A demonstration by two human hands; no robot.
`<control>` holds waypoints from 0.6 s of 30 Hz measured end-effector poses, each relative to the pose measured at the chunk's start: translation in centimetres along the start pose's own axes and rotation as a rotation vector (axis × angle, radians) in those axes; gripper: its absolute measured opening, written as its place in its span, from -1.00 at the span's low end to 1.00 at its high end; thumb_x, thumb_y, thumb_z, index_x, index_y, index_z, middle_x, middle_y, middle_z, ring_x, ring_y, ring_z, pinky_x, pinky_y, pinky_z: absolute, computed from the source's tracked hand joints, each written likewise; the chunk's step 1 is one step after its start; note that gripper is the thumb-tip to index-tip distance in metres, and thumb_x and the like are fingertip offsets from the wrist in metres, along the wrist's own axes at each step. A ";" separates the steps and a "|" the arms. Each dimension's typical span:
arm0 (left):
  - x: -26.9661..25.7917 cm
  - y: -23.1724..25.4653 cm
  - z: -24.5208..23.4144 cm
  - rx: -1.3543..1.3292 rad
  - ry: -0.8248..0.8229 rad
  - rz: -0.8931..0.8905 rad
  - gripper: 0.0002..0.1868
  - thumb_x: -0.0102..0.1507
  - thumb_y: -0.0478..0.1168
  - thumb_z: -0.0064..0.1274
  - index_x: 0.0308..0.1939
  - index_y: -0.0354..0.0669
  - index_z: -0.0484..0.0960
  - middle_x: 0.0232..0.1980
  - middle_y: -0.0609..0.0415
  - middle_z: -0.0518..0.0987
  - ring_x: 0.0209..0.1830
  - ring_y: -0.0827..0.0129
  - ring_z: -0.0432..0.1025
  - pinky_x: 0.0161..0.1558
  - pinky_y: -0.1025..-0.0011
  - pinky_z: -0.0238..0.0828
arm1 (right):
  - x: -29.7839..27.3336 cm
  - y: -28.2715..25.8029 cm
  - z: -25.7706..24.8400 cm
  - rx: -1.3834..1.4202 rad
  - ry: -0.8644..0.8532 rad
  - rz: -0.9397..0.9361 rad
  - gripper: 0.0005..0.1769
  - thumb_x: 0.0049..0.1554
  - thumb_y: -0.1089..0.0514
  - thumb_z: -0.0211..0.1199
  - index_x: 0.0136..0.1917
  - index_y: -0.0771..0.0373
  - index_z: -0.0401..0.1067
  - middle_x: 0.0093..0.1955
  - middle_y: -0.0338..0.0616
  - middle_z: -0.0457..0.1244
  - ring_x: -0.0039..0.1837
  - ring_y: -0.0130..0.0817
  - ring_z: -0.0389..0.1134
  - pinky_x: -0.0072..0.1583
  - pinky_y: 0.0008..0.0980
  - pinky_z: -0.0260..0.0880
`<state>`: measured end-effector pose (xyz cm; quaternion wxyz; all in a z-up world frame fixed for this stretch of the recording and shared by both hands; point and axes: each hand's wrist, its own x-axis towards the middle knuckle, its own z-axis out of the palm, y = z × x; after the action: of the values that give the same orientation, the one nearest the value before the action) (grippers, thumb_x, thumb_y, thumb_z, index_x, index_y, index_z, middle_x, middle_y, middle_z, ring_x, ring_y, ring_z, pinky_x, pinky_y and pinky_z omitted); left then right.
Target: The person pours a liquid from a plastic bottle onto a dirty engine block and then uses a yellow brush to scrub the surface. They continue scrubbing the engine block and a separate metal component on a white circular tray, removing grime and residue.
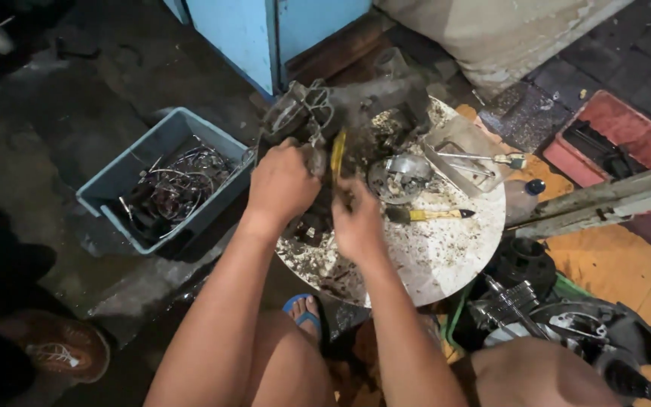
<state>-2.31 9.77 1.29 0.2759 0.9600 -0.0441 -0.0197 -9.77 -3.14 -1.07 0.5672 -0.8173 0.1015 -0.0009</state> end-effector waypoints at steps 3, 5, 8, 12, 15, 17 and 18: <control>-0.2 0.0 -0.2 -0.062 -0.005 0.016 -0.54 0.22 -0.20 -0.03 0.08 -0.45 0.69 0.17 -0.31 0.61 0.02 -0.32 0.53 0.05 -0.30 0.51 | -1.6 2.9 -1.2 0.053 -0.069 0.103 -0.66 0.24 0.08 0.20 0.25 0.21 0.49 -0.05 0.09 0.42 -0.10 -0.14 0.46 -0.02 -0.10 0.50; 0.0 -0.3 0.1 -0.046 -0.003 0.010 -0.54 0.22 -0.20 -0.05 0.09 -0.43 0.70 0.17 -0.28 0.61 0.02 -0.32 0.53 0.05 -0.30 0.51 | -1.0 2.2 -1.9 0.031 -0.081 0.083 -0.68 0.29 0.09 0.13 0.25 0.22 0.47 0.03 0.10 0.40 -0.04 -0.04 0.48 -0.03 -0.02 0.50; 0.0 -0.3 0.4 -0.025 -0.011 -0.003 -0.53 0.24 -0.19 -0.08 0.11 -0.42 0.68 0.20 -0.26 0.59 0.05 -0.30 0.53 0.06 -0.31 0.49 | 1.3 2.2 -1.3 0.026 -0.057 0.051 -0.69 0.29 0.11 0.11 0.25 0.23 0.45 0.08 0.10 0.38 -0.05 -0.03 0.48 -0.10 -0.03 0.47; -0.2 -0.3 0.0 -0.005 -0.025 0.037 -0.54 0.25 -0.22 -0.06 0.17 -0.34 0.67 0.25 -0.26 0.57 0.10 -0.29 0.51 0.05 -0.30 0.50 | 1.0 5.1 -1.5 0.197 -0.085 0.184 -0.66 0.24 0.00 0.23 0.23 0.16 0.48 0.11 -0.03 0.36 -0.16 -0.22 0.39 -0.28 -0.29 0.38; -0.3 -0.6 0.2 0.016 0.005 0.071 -0.52 0.21 -0.25 -0.04 0.18 -0.32 0.67 0.23 -0.25 0.58 0.06 -0.26 0.52 -0.01 -0.27 0.54 | -1.6 1.4 -4.7 0.057 -0.095 0.152 -0.72 0.19 0.15 0.25 0.15 0.23 0.56 -0.07 0.06 0.39 -0.21 -0.22 0.38 -0.19 -0.23 0.41; -0.2 -0.6 0.6 0.021 0.018 0.063 -0.52 0.21 -0.25 -0.04 0.18 -0.34 0.67 0.24 -0.27 0.57 0.07 -0.26 0.52 -0.01 -0.28 0.54 | 0.5 2.5 -3.2 0.054 -0.097 0.097 -0.70 0.25 0.17 0.18 0.21 0.27 0.53 -0.03 0.13 0.39 -0.18 -0.16 0.42 -0.18 -0.17 0.41; -0.1 -0.6 0.8 0.026 0.032 0.057 -0.51 0.20 -0.25 -0.04 0.18 -0.36 0.67 0.25 -0.29 0.57 0.08 -0.26 0.51 -0.01 -0.28 0.54 | 1.7 3.0 -2.5 0.051 -0.097 0.039 -0.68 0.31 0.19 0.10 0.26 0.31 0.49 0.02 0.21 0.39 -0.15 -0.11 0.45 -0.18 -0.12 0.41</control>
<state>-2.44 9.86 0.35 0.2645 0.9620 -0.0671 0.0041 -8.93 -6.76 -3.15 0.5920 -0.7995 0.0899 0.0474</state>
